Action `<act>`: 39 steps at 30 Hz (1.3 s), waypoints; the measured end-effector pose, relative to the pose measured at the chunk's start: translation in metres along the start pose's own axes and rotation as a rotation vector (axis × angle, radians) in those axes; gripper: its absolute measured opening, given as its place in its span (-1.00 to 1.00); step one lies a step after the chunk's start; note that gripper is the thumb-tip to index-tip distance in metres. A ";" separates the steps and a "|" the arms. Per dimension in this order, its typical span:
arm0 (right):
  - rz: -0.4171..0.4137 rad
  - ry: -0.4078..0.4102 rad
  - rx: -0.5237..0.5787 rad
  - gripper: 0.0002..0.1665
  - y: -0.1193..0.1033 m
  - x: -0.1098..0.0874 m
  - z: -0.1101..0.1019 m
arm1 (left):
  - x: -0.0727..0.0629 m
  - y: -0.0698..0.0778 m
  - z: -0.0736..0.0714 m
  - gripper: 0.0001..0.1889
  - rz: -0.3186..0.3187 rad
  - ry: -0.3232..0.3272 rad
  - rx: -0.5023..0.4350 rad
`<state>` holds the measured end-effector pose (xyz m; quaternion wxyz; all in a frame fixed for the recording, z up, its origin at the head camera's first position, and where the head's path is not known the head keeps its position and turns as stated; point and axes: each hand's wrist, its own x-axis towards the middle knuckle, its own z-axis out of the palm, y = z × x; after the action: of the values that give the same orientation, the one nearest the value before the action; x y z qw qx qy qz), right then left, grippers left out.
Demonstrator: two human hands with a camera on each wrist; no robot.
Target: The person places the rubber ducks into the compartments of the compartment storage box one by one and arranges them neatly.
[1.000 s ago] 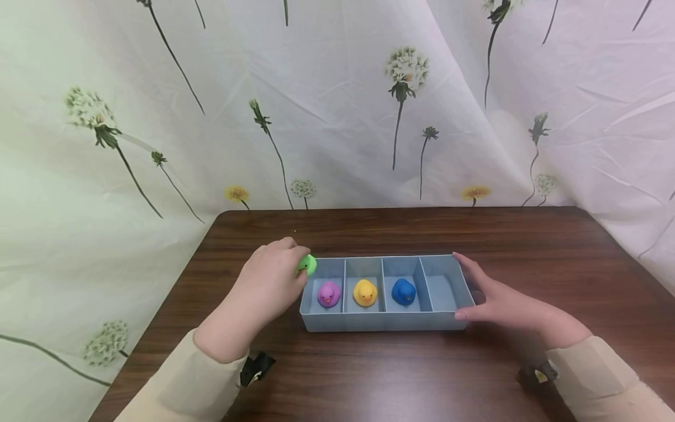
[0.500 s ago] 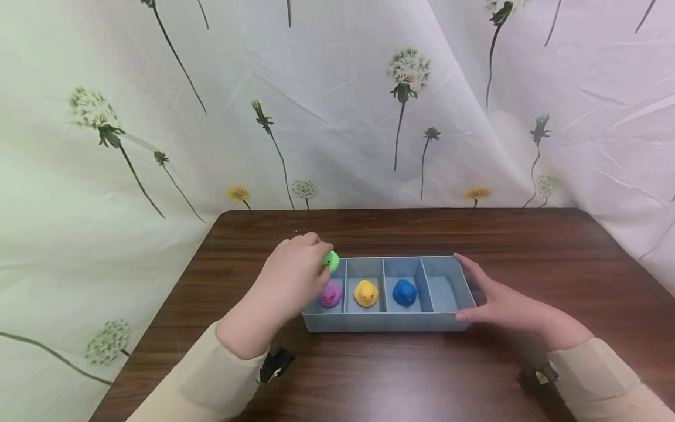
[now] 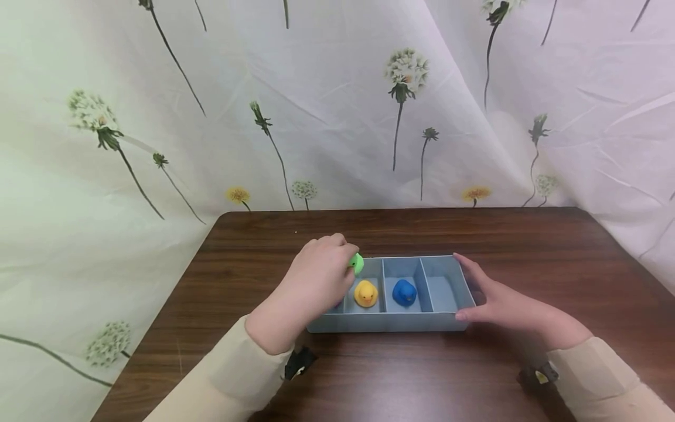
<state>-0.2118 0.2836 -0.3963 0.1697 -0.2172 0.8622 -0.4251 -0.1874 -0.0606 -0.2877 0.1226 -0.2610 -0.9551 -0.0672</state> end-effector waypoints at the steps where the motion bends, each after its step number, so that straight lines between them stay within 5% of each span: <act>1: 0.002 -0.002 0.001 0.25 0.000 0.000 0.000 | 0.001 0.001 0.001 -0.89 0.000 -0.008 -0.002; 12: -0.012 0.006 -0.001 0.25 0.000 0.002 0.000 | 0.014 0.022 0.007 -0.79 0.016 -0.083 -0.017; 19: -0.022 0.007 -0.002 0.24 -0.001 0.002 -0.001 | 0.022 0.036 0.011 -0.85 0.075 -0.071 -0.013; 39: 0.000 0.003 0.005 0.25 0.000 0.001 -0.001 | 0.044 0.060 0.024 -0.86 0.109 -0.110 0.012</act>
<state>-0.2129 0.2838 -0.3964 0.1688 -0.2159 0.8615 -0.4274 -0.1982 0.0171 -0.2952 0.0751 -0.3154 -0.9451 -0.0404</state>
